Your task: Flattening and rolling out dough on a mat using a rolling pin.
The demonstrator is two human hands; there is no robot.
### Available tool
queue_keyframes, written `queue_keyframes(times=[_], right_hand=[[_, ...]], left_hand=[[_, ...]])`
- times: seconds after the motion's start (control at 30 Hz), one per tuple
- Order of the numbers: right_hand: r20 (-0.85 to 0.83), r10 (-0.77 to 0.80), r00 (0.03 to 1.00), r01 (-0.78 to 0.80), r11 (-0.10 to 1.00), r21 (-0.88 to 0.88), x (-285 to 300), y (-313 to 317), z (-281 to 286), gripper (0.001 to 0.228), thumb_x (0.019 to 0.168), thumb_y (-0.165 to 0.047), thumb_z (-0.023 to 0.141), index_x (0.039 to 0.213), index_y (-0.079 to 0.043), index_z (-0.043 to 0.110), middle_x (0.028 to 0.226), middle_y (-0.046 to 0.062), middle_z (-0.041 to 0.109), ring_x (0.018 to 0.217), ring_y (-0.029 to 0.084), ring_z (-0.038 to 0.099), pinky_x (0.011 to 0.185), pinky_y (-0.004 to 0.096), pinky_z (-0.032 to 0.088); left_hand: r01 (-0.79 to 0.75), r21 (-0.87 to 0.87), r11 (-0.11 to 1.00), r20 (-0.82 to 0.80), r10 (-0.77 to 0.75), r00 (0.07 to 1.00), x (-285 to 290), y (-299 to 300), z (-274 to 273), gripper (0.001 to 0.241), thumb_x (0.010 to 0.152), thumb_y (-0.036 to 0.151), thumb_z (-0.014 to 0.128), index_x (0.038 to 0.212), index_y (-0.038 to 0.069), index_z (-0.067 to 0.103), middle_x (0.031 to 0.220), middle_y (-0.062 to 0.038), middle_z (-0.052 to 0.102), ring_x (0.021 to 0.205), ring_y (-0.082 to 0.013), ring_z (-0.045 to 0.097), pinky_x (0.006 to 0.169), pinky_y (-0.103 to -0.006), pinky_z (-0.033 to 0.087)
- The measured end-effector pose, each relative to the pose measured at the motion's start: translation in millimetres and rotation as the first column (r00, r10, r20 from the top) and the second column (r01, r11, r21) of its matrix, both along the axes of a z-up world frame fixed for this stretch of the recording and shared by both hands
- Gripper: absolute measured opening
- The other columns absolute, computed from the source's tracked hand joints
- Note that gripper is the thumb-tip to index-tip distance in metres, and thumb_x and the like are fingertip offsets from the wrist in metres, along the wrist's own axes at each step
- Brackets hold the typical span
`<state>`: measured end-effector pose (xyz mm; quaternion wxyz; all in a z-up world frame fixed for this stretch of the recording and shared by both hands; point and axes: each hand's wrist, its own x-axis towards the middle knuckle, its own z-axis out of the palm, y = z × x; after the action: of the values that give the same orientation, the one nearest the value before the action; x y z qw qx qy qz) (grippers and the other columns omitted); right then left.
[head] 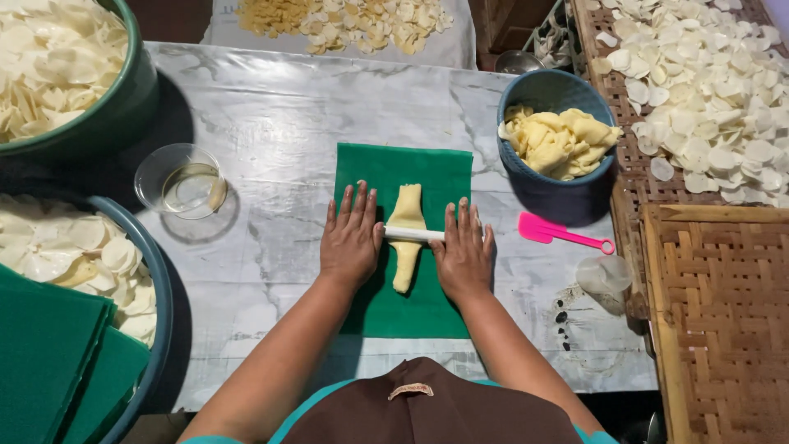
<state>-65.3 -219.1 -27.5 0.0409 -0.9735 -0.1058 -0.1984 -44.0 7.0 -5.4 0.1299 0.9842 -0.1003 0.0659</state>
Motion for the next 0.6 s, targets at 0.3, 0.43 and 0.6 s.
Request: queue_keyframes(times=[0.3, 0.43, 0.6], right_hand=[[-0.279, -0.128, 0.952, 0.148, 0.988, 0.052, 56.0, 8.8, 16.5, 0.072, 0.109, -0.055, 0.034, 0.163, -0.010, 0.025, 0.171, 0.020, 0.013, 0.158, 0.035, 0.014, 0.120, 0.068, 0.018], [-0.114, -0.023, 0.993, 0.027, 0.999, 0.035, 9.8, -5.6, -6.2, 0.066, 0.104, -0.041, 0.049, 0.161, -0.009, 0.035, 0.165, 0.025, 0.030, 0.151, 0.042, 0.031, 0.115, 0.066, 0.025], [0.071, 0.200, 0.977, -0.207, 0.970, 0.130, -3.7, -29.3, -23.4, 0.049, 0.093, -0.027, 0.069, 0.141, -0.033, 0.061, 0.108, -0.002, 0.054, 0.106, 0.022, 0.058, 0.099, 0.044, 0.044]], left_hand=[[-0.063, -0.025, 0.998, -0.248, 0.055, 0.967, 49.9, 0.9, 12.6, 0.066, 0.108, 0.046, 0.020, 0.165, 0.012, 0.020, 0.173, -0.011, 0.015, 0.160, -0.0311, 0.010, 0.129, -0.0530, 0.000], [0.036, -0.010, 0.999, -0.125, -0.037, 0.991, 7.2, 12.3, 5.5, 0.065, 0.109, 0.047, 0.023, 0.165, 0.014, 0.021, 0.172, -0.011, 0.018, 0.158, -0.0333, 0.015, 0.128, -0.0541, 0.004], [0.105, 0.054, 0.993, -0.030, -0.103, 0.994, -1.7, 17.8, -13.8, 0.065, 0.108, 0.048, 0.032, 0.162, 0.013, 0.029, 0.170, -0.013, 0.025, 0.158, -0.0310, 0.018, 0.128, -0.0538, 0.002]])
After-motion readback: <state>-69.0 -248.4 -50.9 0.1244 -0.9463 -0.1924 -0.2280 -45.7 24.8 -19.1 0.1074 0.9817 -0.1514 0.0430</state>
